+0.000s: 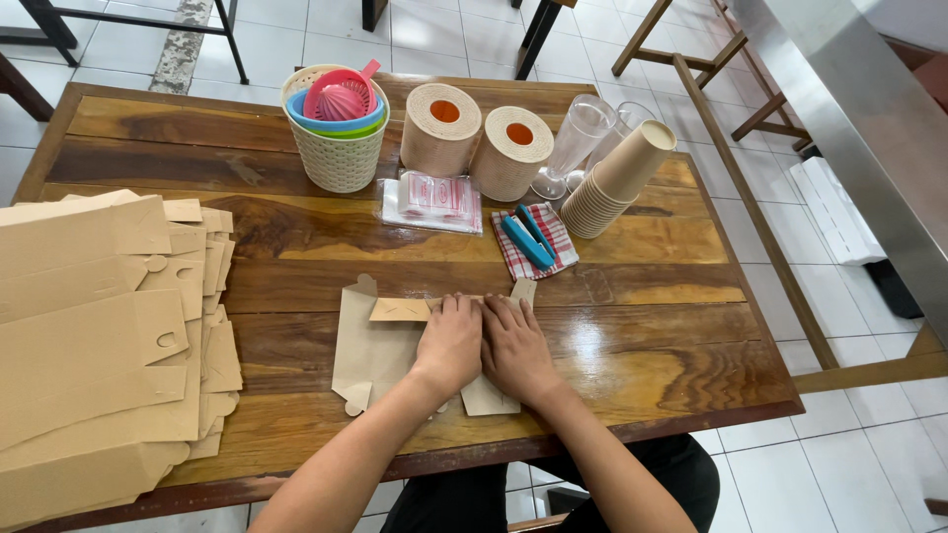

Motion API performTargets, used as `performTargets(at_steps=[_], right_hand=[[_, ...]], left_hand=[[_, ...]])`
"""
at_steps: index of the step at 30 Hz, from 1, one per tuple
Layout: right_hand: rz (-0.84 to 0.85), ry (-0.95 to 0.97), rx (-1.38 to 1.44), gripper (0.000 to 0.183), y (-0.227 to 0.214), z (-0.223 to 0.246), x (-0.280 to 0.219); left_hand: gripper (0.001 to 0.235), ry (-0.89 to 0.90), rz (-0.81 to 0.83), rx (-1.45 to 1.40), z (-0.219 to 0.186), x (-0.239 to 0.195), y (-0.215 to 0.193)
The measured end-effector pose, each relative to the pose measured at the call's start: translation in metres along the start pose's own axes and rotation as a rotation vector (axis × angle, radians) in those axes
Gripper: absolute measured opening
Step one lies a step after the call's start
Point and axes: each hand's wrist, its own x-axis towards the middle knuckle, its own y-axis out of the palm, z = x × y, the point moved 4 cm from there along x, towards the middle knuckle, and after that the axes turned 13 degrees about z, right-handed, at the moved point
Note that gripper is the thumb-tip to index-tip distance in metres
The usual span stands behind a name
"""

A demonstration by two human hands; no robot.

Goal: The person picks up flat cardboard box templates from a stack, folds the sides and flaps by hand, and presses the creases to form the food boxes.

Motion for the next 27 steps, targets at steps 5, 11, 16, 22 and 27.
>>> performTargets(at_steps=[5,11,16,22,27], right_hand=[[0.012,-0.014,0.07,0.055,0.0,0.001,-0.001],[0.072,-0.017,0.427,0.073,-0.022,-0.018,0.0],[-0.236,-0.073,0.614,0.063,-0.037,-0.058,-0.003],[-0.304,-0.009,0.408,0.067,-0.024,-0.08,0.001],[-0.414,-0.022,0.276,0.071,-0.009,-0.068,0.009]], left_hand=[[0.063,0.009,0.006,0.043,0.0,0.005,0.008],[0.064,0.052,0.067,-0.039,0.01,-0.001,-0.017],[0.078,0.055,0.135,-0.098,0.017,-0.005,-0.036],[0.084,0.028,0.103,-0.198,0.04,-0.009,-0.048],[0.073,0.098,-0.022,-0.153,0.034,-0.019,-0.077]])
